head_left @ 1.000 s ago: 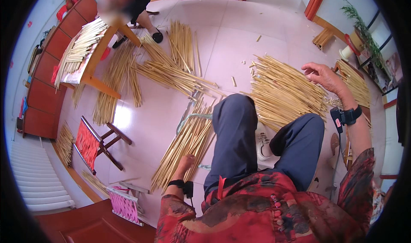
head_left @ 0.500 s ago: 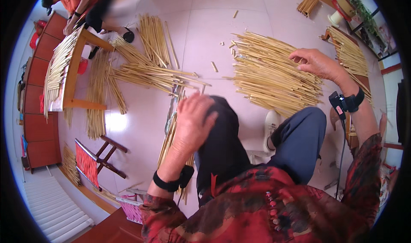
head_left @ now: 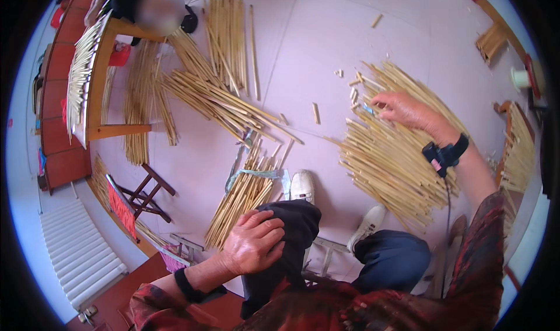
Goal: The person picks up and organizes thin bamboo sticks by hand, arranging them in parallel and then gathering them into bundles on the floor.
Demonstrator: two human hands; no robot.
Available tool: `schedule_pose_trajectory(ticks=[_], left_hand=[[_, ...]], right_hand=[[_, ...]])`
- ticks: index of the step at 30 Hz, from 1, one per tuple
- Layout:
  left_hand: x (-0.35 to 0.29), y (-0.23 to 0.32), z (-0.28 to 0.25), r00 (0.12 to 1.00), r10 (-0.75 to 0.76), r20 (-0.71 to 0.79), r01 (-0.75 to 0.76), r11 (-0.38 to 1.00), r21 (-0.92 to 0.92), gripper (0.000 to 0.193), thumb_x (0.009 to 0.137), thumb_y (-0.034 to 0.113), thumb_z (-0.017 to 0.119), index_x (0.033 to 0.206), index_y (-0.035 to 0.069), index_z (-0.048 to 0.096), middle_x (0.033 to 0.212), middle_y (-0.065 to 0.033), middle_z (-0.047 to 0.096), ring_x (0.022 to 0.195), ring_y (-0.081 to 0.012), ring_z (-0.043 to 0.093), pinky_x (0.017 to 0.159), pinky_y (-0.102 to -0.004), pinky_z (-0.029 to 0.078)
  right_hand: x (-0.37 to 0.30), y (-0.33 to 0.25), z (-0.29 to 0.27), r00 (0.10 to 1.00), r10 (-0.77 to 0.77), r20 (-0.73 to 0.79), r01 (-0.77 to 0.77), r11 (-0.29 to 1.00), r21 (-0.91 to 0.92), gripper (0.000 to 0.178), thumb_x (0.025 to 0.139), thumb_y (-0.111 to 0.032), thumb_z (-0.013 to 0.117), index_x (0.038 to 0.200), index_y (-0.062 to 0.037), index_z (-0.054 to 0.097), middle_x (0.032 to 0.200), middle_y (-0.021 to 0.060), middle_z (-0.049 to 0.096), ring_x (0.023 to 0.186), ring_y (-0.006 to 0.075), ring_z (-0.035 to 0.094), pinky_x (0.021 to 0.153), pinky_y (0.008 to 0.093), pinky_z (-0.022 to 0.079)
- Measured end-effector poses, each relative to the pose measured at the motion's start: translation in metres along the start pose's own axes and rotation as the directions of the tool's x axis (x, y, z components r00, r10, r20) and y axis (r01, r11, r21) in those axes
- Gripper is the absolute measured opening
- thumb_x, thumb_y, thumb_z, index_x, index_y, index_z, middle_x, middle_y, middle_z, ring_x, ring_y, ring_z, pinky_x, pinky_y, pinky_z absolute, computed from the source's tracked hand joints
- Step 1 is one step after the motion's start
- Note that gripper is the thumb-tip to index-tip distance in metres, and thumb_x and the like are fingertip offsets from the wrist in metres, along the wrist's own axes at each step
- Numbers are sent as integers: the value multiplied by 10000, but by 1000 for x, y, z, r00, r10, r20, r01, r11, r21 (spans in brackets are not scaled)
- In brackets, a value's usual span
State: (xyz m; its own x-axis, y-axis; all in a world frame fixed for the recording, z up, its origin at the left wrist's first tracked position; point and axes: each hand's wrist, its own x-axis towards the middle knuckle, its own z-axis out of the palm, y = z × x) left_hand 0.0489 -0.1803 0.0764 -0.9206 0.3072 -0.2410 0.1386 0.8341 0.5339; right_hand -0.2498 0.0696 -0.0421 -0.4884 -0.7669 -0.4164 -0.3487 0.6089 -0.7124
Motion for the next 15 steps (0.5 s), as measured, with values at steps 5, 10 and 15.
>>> schedule_pose_trajectory(ticks=[5,10,15], left_hand=[[-5,8,-3,992,-120,33,123,985,-120,196,681,183,628,827,70,562,947,-53,575,945,-242,526,819,-368,396],[-40,22,8,930,-366,37,366,913,-178,319,740,286,562,964,61,542,1075,-107,513,1040,-257,463,866,-395,341],[-66,68,26,627,-779,28,759,602,-246,371,788,329,525,1067,86,524,1214,-116,420,1106,-269,410,897,-444,316]], right_hand=[[11,-44,4,982,-155,105,156,988,-5,257,737,-141,574,969,-33,548,858,153,585,806,292,561,714,356,447],[-47,-106,-2,933,-178,313,197,980,-32,290,738,-151,584,996,-27,532,929,162,562,858,316,544,748,376,438],[-77,-196,-57,808,-29,589,230,935,-270,328,711,-111,617,1020,-41,533,959,154,563,924,322,530,788,376,430]])
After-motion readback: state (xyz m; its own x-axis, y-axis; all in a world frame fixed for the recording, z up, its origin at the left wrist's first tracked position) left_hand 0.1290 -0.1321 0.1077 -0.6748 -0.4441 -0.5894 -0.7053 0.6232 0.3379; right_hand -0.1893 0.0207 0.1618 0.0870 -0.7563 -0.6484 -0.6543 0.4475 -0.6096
